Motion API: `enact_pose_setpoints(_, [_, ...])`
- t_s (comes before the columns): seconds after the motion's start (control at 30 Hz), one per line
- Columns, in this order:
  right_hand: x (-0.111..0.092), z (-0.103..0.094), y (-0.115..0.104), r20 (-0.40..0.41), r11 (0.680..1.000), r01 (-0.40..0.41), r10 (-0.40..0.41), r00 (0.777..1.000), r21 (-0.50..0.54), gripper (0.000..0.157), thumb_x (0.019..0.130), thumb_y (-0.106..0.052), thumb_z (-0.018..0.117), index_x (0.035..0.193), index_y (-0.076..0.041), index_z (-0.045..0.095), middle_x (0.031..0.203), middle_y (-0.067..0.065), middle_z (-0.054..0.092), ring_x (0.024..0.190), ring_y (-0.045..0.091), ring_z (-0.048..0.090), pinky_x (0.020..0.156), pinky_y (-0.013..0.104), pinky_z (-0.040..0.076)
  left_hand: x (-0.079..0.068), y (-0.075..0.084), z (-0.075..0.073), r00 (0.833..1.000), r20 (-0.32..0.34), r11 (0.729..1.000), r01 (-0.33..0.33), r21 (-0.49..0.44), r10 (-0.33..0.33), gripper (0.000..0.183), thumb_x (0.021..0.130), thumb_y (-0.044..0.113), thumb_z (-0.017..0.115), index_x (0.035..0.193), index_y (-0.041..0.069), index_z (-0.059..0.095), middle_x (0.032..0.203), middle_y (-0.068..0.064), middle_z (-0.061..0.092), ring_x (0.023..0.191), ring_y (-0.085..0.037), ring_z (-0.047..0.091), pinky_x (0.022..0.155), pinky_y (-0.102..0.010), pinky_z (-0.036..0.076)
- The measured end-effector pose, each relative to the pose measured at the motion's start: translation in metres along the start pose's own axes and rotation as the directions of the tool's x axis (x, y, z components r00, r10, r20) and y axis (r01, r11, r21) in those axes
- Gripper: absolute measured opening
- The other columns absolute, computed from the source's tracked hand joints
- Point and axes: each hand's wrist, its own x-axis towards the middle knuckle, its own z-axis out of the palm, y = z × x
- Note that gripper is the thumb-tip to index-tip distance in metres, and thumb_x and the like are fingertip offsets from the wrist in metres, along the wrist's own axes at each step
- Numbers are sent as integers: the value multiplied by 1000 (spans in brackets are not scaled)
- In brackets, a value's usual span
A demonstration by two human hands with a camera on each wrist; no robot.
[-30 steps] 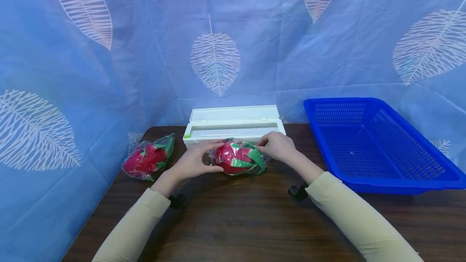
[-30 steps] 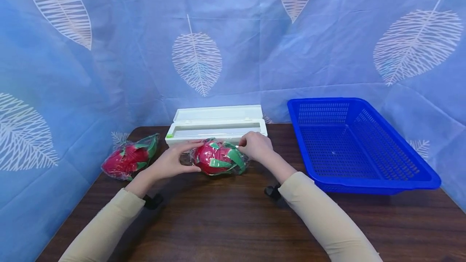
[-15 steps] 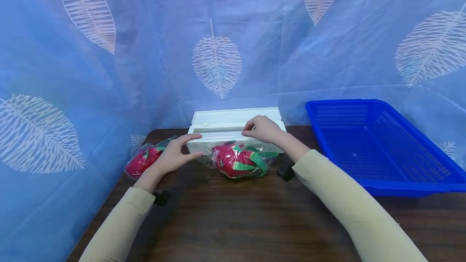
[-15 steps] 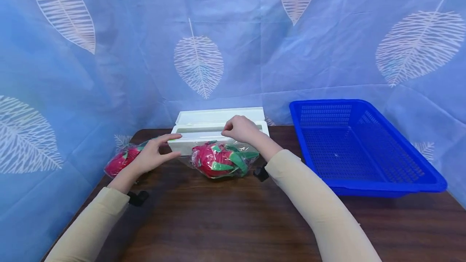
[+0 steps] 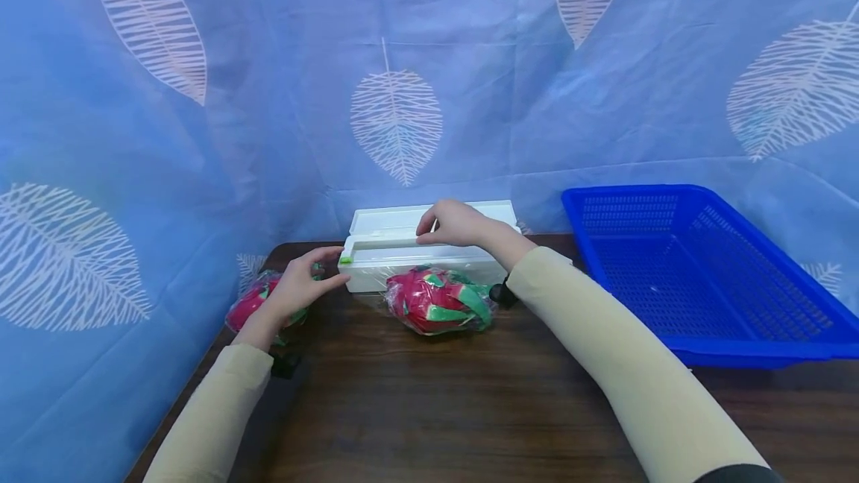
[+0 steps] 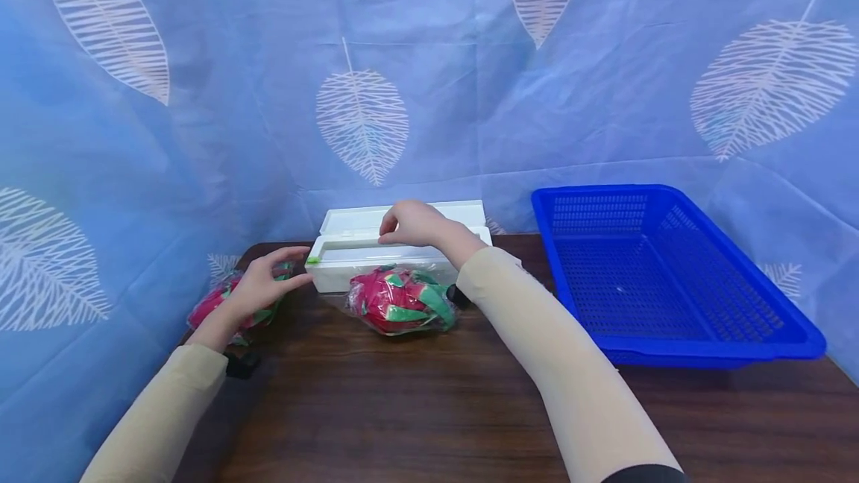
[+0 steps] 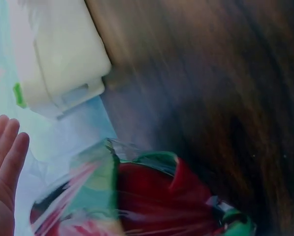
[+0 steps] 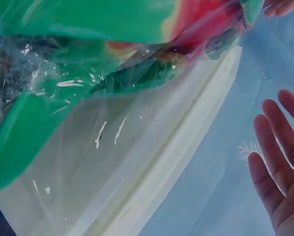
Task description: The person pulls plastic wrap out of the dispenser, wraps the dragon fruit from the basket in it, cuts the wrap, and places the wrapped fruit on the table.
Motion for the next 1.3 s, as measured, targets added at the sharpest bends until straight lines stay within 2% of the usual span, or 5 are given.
enact_pose_setpoints(0.23, [10,4,-5,10,1000,21,-21,1000,-5,25,92,-24,70,110,-8,74,100,2,70,92,19,64,83,34,52,10,-5,2,998,30,998,63,-26,-62,65,85,24,78,140,5,49,138,-20,51,122,-40,52,93,-55,46])
enact_pose_setpoints(0.53, [26,4,-9,26,1000,20,-20,999,1,28,89,-26,73,112,-11,73,109,4,69,97,18,63,85,34,51,20,-15,15,994,66,995,87,-58,-83,68,86,23,77,143,4,45,140,-20,49,124,-38,51,93,-50,48])
enact_pose_setpoints(0.77, [38,7,-15,28,999,47,-47,999,-6,32,87,-27,75,115,-10,73,115,6,68,98,18,62,85,33,51,22,-20,23,993,17,992,119,-37,-119,64,86,24,77,139,1,49,133,-23,55,116,-37,57,89,-46,52])
enact_pose_setpoints(1.03, [49,22,-20,64,997,74,-73,995,-16,33,87,-25,76,116,-10,73,115,5,68,95,17,63,81,30,53,27,-23,25,989,-32,989,142,-37,-143,55,85,21,77,132,3,56,127,-20,60,108,-35,62,86,-43,53])
enact_pose_setpoints(1.3, [61,31,-25,104,991,130,-127,986,-23,32,88,-21,75,116,-8,72,112,4,69,93,18,64,83,30,53,28,-21,21,982,-33,980,186,-70,-188,44,84,17,78,124,4,64,121,-17,64,105,-34,64,87,-43,53])
